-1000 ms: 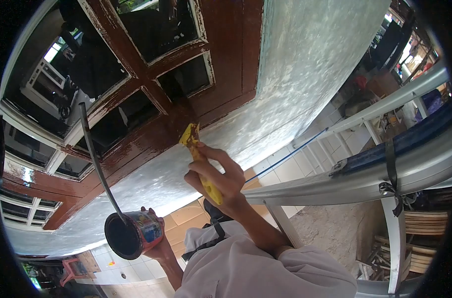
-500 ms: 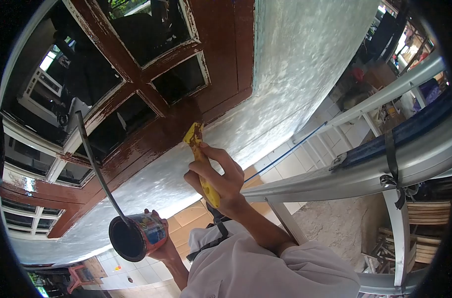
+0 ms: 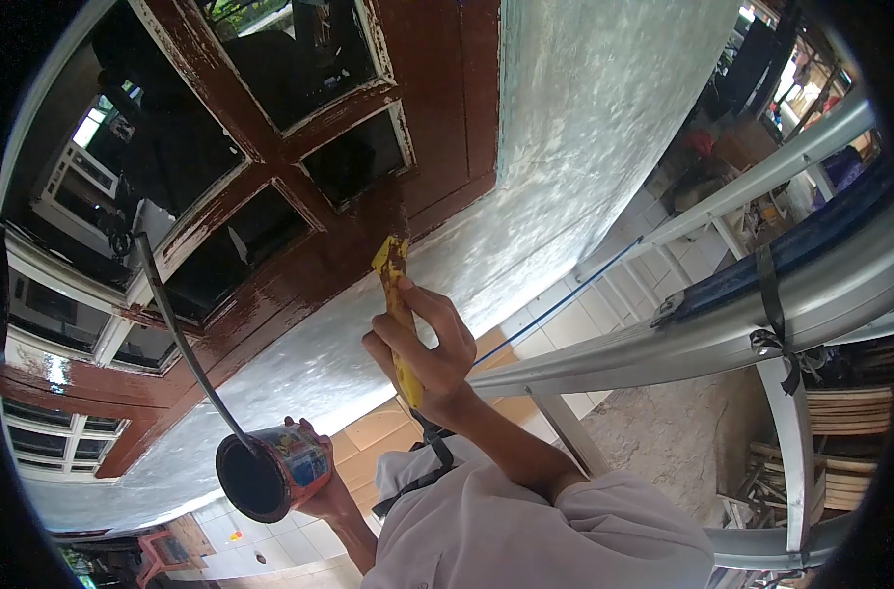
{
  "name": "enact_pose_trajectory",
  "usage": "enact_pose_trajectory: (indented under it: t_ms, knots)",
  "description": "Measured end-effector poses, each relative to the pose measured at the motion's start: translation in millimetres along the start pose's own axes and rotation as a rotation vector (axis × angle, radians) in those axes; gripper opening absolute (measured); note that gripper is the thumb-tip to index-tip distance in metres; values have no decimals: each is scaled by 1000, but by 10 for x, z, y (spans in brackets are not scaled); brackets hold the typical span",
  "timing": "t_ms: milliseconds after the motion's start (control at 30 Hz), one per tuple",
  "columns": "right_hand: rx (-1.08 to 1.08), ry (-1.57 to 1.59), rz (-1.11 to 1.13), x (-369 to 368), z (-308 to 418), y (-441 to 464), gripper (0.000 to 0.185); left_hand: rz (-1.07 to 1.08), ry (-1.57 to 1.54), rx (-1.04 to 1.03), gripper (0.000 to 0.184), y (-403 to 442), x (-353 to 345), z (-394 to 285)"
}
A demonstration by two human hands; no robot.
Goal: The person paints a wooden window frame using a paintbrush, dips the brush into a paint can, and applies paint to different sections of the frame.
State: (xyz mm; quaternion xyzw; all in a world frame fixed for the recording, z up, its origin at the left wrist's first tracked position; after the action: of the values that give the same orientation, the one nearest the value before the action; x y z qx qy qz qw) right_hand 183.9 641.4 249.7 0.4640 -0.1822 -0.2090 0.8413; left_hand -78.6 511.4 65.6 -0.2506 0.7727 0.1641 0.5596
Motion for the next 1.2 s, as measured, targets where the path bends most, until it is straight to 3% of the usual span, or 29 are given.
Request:
enact_pose_trajectory:
  t_ms: [567,800,1033,1100,1200]
  knots:
    - [-73,65,-120,161,-51,-63,33,-14,47,0,78,3,18,-5]
    - [-76,147,24,-60,53,-152,25,-9,21,-1,77,-18,-45,29]
    - [-139,138,-142,131,-110,-156,34,11,32,8,76,-5,-84,35]
    - [-132,141,-32,-17,-60,-179,32,21,25,13,76,1,-113,41]
    - [-118,156,-40,-67,-76,-270,27,20,20,-1,76,-4,-122,31]
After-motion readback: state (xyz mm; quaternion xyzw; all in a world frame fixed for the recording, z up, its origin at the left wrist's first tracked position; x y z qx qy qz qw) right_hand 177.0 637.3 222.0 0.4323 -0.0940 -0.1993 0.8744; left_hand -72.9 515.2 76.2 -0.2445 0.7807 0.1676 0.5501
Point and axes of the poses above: each hand's wrist, its own y-axis towards the middle knuckle, its own x-axis out of the back of the hand, z = x × y, the point moved 10 cm from there along y, towards the middle knuckle
